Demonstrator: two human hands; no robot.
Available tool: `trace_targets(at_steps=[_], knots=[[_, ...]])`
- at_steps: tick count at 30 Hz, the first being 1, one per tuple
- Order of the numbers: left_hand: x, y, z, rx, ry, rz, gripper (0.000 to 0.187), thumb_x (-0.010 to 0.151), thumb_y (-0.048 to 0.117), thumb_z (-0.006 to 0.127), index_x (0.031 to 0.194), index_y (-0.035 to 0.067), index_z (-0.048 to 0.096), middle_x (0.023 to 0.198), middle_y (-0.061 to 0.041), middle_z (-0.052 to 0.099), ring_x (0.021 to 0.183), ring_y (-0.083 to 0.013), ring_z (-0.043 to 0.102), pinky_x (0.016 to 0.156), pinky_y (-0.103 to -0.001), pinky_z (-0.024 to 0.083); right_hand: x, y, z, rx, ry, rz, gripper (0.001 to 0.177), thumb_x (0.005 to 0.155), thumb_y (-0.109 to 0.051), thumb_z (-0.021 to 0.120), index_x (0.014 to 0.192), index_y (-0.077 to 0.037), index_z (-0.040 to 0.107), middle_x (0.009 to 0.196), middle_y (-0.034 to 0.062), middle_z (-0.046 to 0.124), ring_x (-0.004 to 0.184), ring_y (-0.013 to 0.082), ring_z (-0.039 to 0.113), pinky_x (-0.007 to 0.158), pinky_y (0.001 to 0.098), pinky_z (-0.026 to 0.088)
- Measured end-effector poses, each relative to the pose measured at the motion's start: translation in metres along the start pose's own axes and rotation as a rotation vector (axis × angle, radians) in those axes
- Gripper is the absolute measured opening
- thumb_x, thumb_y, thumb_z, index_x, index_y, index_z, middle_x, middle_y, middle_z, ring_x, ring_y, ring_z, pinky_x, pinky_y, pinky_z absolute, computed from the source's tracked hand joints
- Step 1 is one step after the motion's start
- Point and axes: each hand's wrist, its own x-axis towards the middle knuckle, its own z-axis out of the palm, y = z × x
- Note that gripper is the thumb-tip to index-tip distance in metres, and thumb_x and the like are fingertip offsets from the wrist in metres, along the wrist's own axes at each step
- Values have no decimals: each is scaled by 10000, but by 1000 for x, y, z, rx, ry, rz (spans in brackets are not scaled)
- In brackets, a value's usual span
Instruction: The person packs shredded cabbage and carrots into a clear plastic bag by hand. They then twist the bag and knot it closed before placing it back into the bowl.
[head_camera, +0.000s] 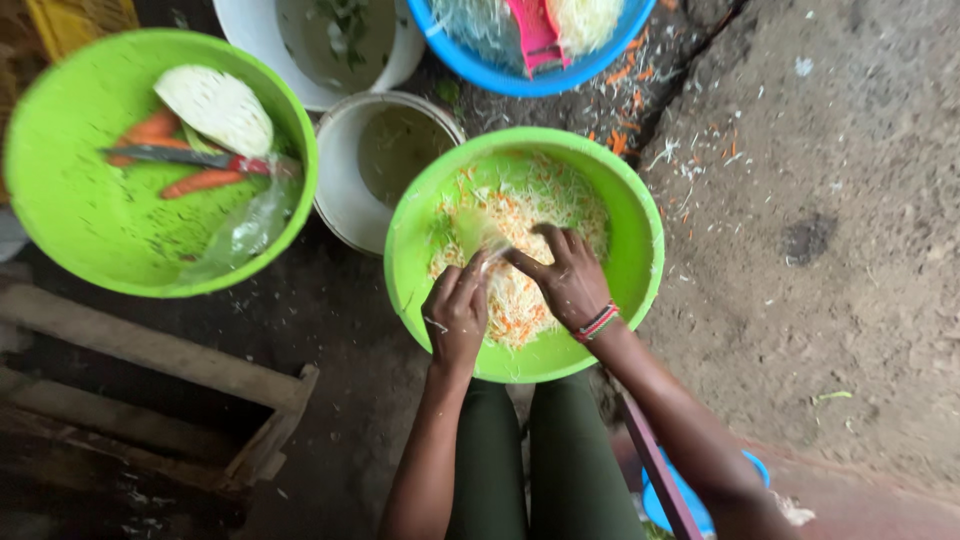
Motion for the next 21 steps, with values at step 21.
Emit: trace_targets(at_steps=[21], knots=[[-18,14,18,-96,-14,-197,315,980,34,644,1292,34,694,812,-152,637,648,-296,653,576,-404,519,-67,-5,87,90,238,344,332,737,-103,766,1069,-78,768,1245,204,678,1071,361,636,897,558,486]])
